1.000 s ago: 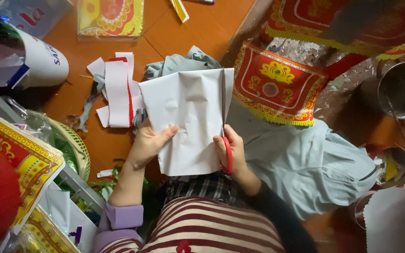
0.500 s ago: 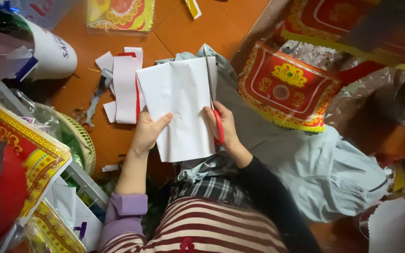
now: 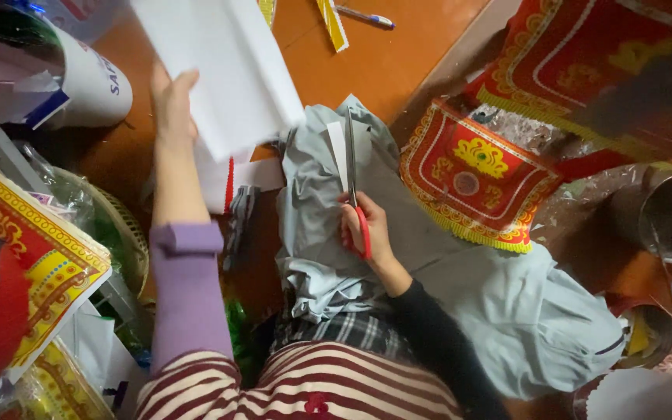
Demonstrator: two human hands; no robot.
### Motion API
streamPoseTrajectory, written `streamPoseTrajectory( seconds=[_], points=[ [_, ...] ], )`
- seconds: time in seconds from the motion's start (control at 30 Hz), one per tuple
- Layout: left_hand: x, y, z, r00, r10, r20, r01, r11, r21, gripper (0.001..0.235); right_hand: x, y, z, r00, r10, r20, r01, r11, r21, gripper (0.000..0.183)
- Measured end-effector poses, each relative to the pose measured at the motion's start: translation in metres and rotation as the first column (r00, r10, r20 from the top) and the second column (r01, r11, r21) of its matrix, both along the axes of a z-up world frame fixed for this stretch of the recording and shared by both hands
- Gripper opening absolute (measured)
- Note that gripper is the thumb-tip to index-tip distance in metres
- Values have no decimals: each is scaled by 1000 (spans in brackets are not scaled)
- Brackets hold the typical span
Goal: Cutting and applying decorative paper to a large red craft structure.
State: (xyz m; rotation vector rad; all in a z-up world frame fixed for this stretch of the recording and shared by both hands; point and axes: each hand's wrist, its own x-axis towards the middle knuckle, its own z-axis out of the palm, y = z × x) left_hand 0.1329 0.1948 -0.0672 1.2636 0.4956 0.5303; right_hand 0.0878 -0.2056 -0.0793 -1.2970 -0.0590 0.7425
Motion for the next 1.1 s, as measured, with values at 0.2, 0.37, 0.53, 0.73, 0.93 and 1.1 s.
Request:
streamPoseTrajectory(
  seconds=[0.2, 0.37, 0.53, 0.73, 0.93, 1.1],
  points=[
    [40, -76, -44, 919, 163, -359, 158, 682, 714, 43, -1, -2, 0, 1000, -27, 7, 27, 998, 51, 20],
    [12, -204, -30, 910, 41, -414, 347, 474, 809, 39, -5, -1, -5, 999, -42, 25, 41, 998, 47, 21],
    [10, -241, -30, 980, -68, -189, 181, 713, 678, 23, -10, -5, 0, 996, -47, 71, 44, 998, 34, 22],
    [5, -244, 50, 907, -385, 172, 422, 828, -370, 17, -18, -44, 54, 990, -101, 94, 86, 985, 150, 23],
    [-11, -261, 102, 819, -526, 229, 572, 784, -241, 35, -19, -85, 97, 986, 34, 162, -79, 956, 281, 34],
    [-16, -267, 114, 786, -583, 204, 614, 774, -153, 46, -22, -97, 100, 970, 103, 218, -149, 967, 206, 40]
  ],
)
